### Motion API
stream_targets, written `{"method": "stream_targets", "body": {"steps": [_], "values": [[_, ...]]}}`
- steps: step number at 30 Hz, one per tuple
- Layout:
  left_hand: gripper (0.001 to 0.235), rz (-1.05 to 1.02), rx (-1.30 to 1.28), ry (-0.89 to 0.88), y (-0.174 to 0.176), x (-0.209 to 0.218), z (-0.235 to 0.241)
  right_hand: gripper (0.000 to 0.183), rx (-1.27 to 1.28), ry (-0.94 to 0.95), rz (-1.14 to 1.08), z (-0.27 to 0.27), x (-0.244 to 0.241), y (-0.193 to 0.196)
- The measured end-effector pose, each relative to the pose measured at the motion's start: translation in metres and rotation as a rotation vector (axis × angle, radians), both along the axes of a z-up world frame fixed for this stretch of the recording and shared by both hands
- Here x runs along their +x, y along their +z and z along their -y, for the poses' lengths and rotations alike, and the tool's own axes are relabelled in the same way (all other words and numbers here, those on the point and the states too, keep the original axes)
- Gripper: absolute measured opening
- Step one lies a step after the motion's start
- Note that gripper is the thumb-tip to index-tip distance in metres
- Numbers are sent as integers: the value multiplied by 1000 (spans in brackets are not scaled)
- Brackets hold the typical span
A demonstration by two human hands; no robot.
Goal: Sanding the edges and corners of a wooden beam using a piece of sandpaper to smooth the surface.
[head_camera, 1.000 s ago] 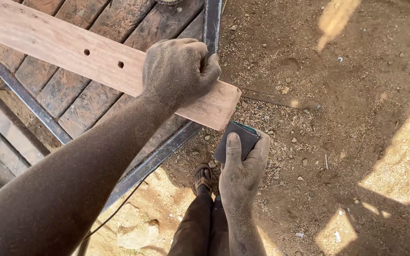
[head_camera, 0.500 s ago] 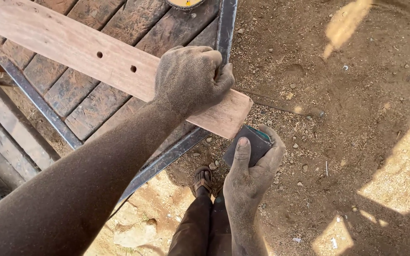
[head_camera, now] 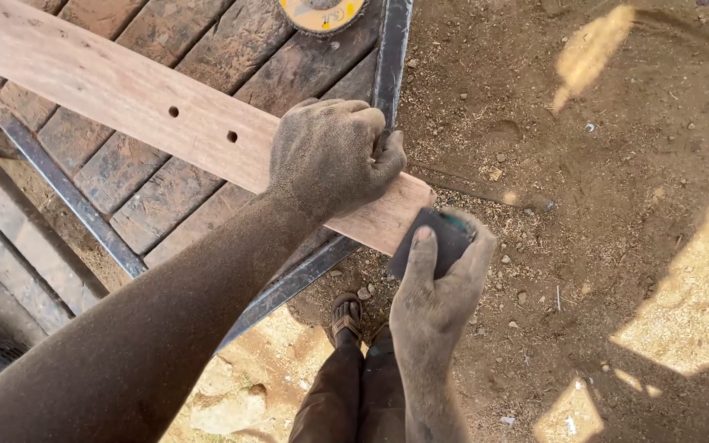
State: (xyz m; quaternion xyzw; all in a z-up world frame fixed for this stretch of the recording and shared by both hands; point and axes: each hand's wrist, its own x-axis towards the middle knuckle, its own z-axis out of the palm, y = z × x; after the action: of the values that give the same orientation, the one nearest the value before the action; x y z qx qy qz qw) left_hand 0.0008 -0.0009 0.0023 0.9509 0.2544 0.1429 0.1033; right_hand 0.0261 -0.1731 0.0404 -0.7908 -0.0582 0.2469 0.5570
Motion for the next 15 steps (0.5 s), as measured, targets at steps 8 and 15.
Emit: {"method": "stream_targets", "body": {"steps": [8,15], "values": [[35,31,7,-12,0,5,0,38,-67,-10,-4,-1,9,6],[36,-3,16,-29,-2,3,-3,32,-43,55,170,-14,27,-2]]}}
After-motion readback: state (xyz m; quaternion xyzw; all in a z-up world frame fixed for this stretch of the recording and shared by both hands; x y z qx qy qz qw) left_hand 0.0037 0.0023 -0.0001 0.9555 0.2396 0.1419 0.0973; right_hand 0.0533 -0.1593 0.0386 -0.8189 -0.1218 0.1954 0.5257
